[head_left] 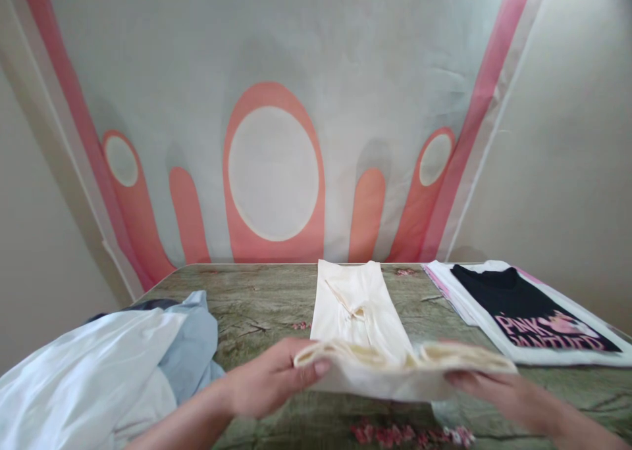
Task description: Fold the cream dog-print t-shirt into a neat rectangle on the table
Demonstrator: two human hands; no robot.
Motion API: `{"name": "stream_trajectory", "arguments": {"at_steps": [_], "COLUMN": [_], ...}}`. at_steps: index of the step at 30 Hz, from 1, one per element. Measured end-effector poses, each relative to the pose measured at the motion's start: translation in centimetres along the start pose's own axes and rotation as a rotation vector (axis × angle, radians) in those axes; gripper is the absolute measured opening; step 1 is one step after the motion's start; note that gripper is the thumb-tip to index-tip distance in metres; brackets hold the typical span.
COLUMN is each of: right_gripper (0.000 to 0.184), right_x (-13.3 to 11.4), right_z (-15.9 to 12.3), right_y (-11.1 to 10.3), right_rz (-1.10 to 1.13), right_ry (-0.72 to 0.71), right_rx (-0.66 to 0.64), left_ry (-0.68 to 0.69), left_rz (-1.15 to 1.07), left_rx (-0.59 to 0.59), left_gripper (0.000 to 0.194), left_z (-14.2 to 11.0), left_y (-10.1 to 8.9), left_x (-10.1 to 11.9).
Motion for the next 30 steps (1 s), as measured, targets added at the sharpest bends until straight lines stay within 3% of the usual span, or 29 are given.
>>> {"name": "stream_trajectory", "arguments": {"at_steps": [2, 4, 7, 9, 12, 16, 21, 30], "right_gripper": [0.026, 0.029, 0.031, 0.032, 0.03, 0.037, 0.041, 0.038], "right_x": [2.8, 4.8, 7.8, 10.7, 15.4, 19.2, 20.4, 21.9], "right_z": [3.3, 7.3, 13.3, 16.2, 18.2, 18.3, 18.0, 18.6], "right_y": [-0.4, -0.6, -0.1, 0.4, 1.3, 2.5, 2.6, 2.2], "right_rz": [0.311, 0.493, 0.539, 0.447, 0.212, 0.16, 0.118, 0.046], "right_ry": [0.145, 0.198, 0.201, 0.203, 0.231, 0.191, 0.103, 0.171], "right_rx": [0.014, 0.06, 0.114, 0.186, 0.266, 0.242, 0.232, 0.26], "left_ry": [-0.002, 0.014, 0.001, -0.109, -0.316, -0.214, -0.126, 0.034], "left_rz": [-0.163, -0.337, -0.557, -0.669, -0.808, -0.857, -0.806, -0.829], "left_rx": [0.135, 0.252, 0.384, 0.439, 0.448, 0.466, 0.477, 0.618], "left_gripper": [0.039, 0.04, 0.038, 0.037, 0.042, 0.028, 0.044, 0.061], "left_z": [2.9, 6.7, 12.7, 15.9, 18.0, 17.9, 17.9, 17.7], "left_y": [-3.5, -7.0, -11.1, -12.6, -12.8, -13.1, -12.9, -13.9], "left_x": [-1.0, -2.4, -5.5, -9.0, -14.9, -19.2, -19.8, -18.7]}}
Point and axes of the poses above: each hand's wrist, its own z-axis towards the middle knuckle, its own y-axis out of the palm, x = y × z, the point moved 8 cm from there along z, towards the middle knuckle, and after that the axes turned 2 degrees about -y, right-handed, at the moved point
